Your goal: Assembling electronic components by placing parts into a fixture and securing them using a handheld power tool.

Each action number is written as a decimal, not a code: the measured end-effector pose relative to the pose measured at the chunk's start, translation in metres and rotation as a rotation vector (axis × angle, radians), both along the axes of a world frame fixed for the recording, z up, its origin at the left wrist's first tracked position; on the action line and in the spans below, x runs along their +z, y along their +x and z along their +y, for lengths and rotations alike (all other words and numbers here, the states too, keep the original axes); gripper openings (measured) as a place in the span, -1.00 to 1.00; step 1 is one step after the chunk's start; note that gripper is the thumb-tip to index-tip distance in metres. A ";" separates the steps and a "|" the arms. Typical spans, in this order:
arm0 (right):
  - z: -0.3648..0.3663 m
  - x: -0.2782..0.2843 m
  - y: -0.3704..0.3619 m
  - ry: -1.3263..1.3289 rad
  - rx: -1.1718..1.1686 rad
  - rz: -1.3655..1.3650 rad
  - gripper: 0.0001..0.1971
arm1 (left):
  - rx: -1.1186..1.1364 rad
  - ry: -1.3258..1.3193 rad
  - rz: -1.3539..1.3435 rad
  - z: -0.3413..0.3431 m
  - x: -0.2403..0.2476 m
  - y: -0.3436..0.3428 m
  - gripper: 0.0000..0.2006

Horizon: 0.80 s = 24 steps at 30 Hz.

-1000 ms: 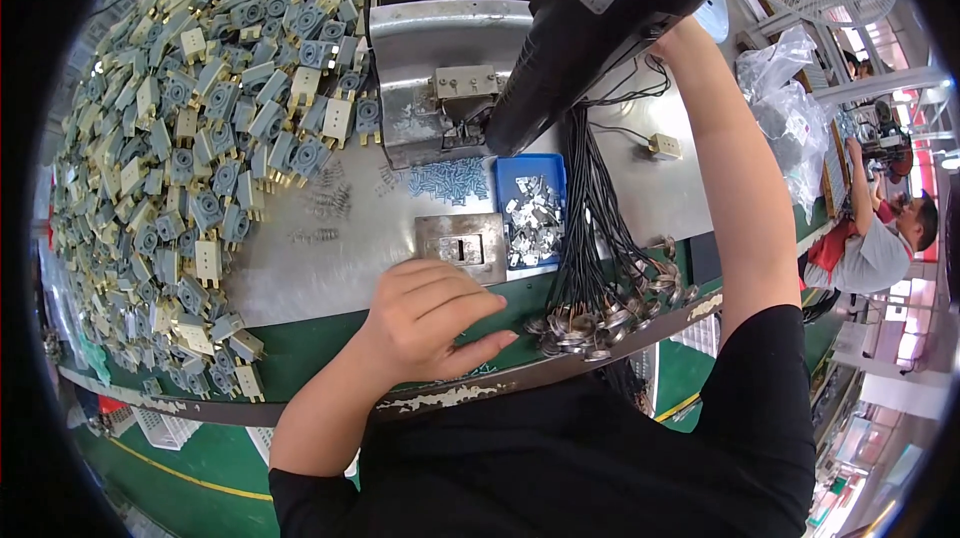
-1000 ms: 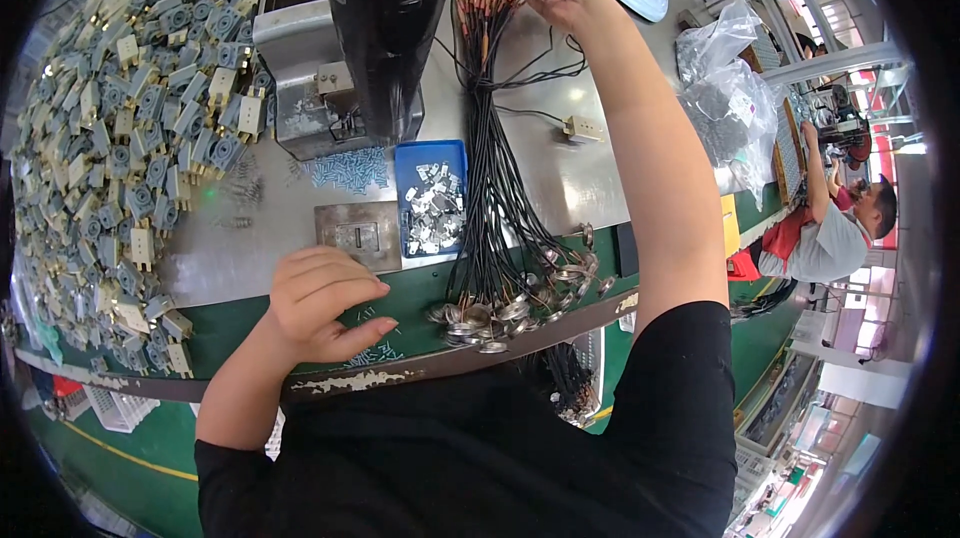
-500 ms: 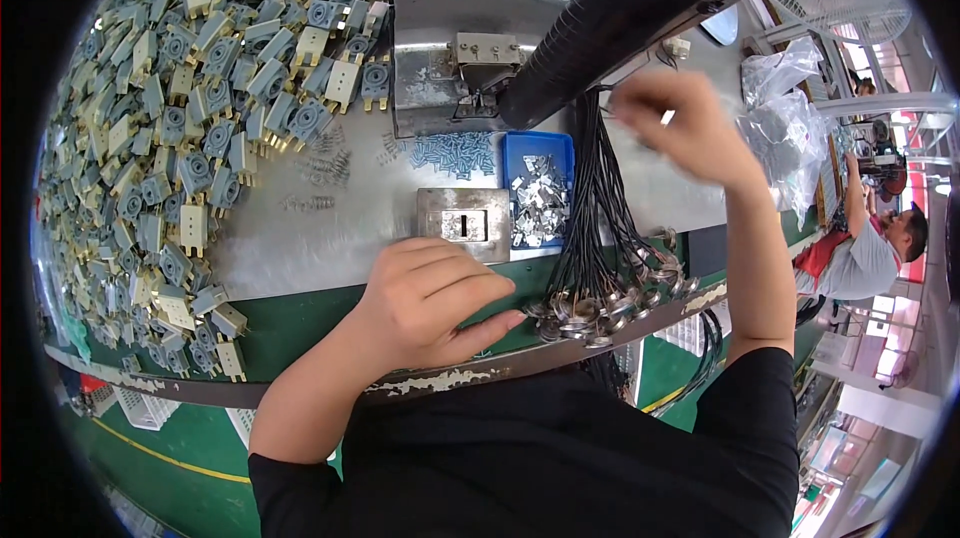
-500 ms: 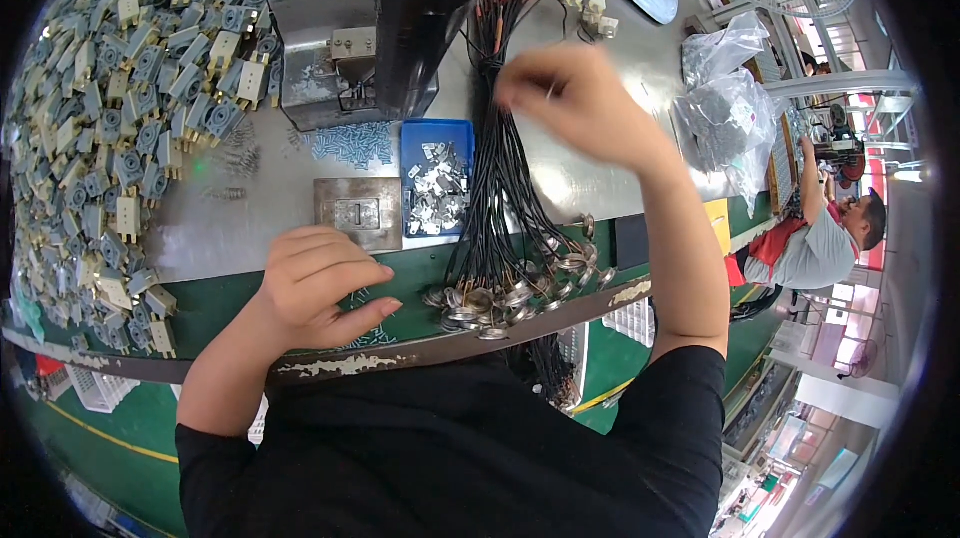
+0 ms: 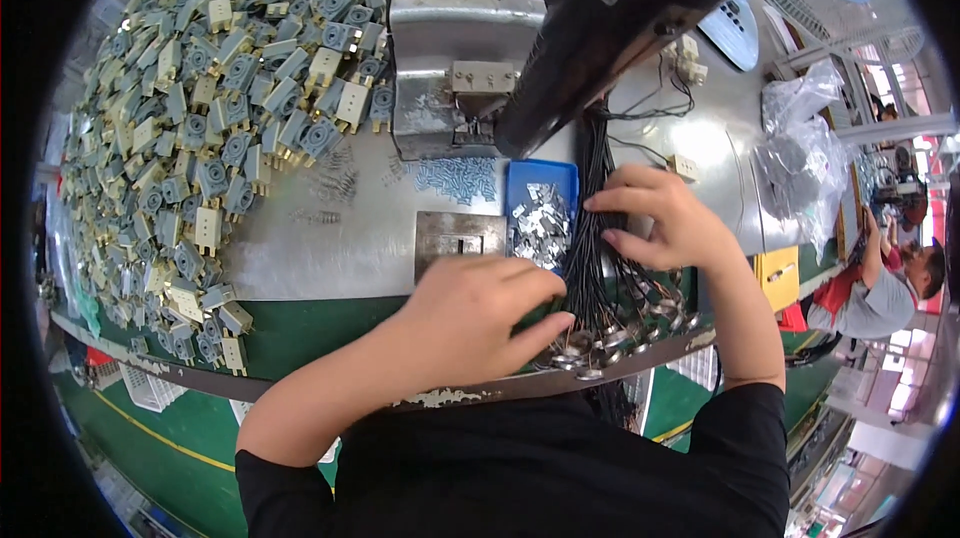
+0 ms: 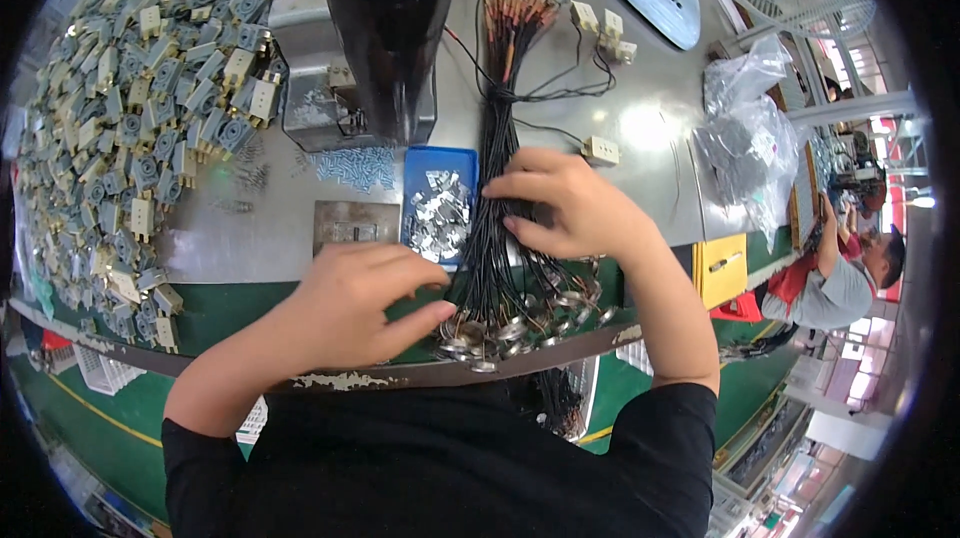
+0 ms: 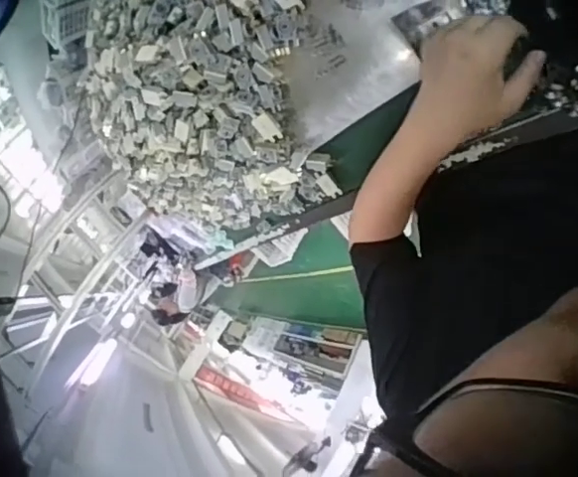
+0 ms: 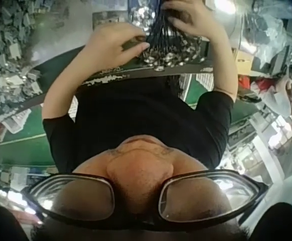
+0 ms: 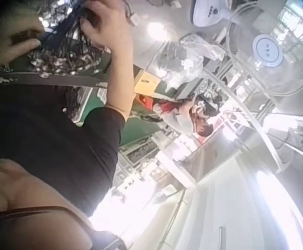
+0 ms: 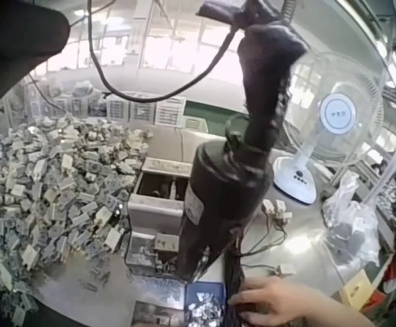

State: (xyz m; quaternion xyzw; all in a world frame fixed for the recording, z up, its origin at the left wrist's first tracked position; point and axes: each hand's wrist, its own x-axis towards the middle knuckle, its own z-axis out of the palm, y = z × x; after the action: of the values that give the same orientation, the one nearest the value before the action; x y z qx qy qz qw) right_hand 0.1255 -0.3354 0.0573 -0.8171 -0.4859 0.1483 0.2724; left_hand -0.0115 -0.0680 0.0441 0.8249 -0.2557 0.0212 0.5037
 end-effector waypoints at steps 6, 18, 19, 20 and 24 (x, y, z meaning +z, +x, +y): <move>-0.008 -0.018 -0.003 0.212 -0.097 0.003 -0.81 | 0.062 0.162 0.205 -0.027 0.012 -0.018 -0.68; 0.038 -0.003 0.034 -0.154 -0.481 -0.095 -0.74 | 0.093 0.034 0.260 -0.034 -0.006 -0.045 -0.50; 0.039 -0.001 0.034 -0.178 -0.488 -0.085 -0.74 | 0.078 0.035 0.204 -0.034 -0.003 -0.046 -0.52; 0.040 0.001 0.034 -0.203 -0.494 -0.075 -0.73 | 0.079 0.031 0.204 -0.035 -0.002 -0.045 -0.52; 0.052 0.019 0.028 -0.336 -0.553 -0.027 -0.69 | 0.114 -0.062 0.176 -0.040 0.003 -0.042 -0.56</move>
State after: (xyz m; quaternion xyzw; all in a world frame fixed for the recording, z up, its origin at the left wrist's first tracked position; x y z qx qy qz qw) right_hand 0.1536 -0.2835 0.0760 -0.9536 -0.2178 0.1357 0.1571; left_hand -0.0540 -0.1083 0.0474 0.8209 -0.1624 -0.0146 0.5472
